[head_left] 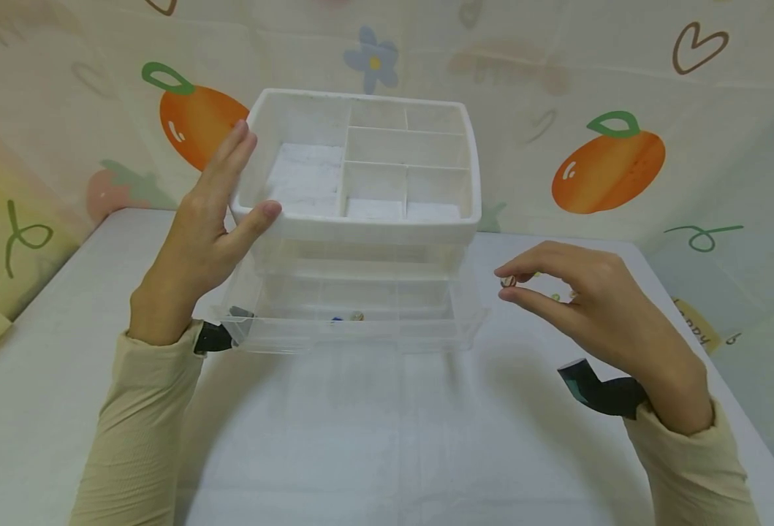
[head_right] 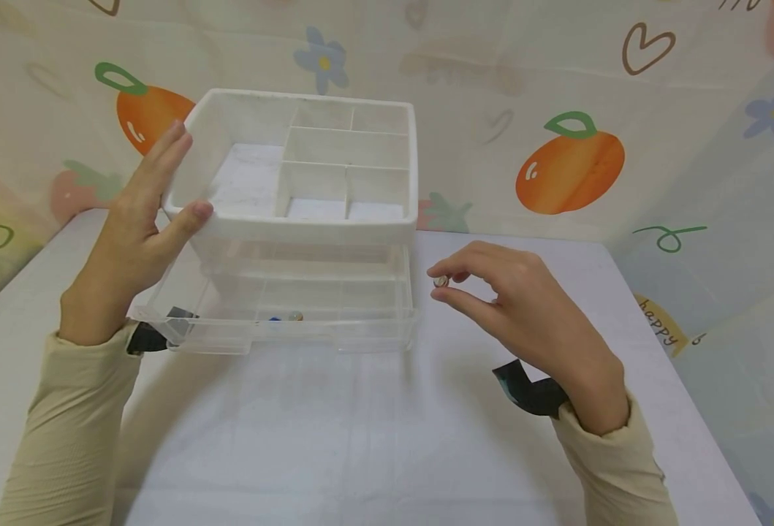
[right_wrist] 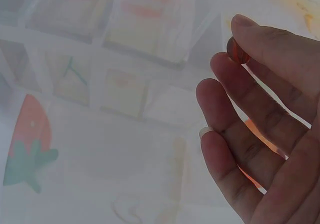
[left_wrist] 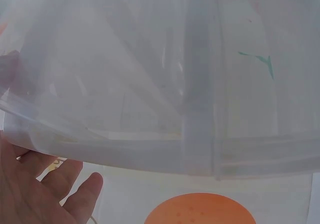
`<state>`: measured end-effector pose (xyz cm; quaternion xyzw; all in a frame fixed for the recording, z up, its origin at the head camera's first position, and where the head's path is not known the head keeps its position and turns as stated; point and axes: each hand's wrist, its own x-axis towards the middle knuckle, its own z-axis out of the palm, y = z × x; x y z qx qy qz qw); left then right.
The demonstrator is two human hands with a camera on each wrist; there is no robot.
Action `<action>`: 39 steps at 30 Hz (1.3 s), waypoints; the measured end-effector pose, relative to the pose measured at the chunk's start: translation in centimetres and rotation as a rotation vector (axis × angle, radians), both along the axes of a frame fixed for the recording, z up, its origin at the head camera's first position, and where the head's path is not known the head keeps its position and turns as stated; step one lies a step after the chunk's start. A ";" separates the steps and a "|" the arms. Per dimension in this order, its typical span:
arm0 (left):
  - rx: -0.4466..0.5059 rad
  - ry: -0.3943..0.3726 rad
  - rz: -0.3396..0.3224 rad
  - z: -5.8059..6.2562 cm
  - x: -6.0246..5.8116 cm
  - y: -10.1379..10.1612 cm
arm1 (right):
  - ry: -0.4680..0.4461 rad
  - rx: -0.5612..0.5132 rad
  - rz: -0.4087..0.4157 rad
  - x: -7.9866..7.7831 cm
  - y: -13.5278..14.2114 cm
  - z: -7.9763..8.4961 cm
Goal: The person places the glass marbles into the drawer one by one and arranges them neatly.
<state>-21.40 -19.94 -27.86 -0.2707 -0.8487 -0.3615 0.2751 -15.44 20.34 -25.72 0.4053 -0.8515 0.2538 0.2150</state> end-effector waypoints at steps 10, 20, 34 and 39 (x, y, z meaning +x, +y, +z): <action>0.007 0.016 -0.016 -0.1 0.0 0.0 | -0.025 0.001 0.069 -0.2 -1.7 0.7; 0.001 0.032 -0.013 -0.2 -0.1 0.0 | 0.011 0.053 0.095 -0.6 -2.7 0.9; -0.004 0.020 -0.008 -0.1 0.0 0.0 | -0.038 0.129 0.082 -1.1 -4.2 1.1; 0.002 0.021 -0.011 -0.1 0.0 0.1 | -0.060 0.152 0.087 -1.4 -4.8 1.3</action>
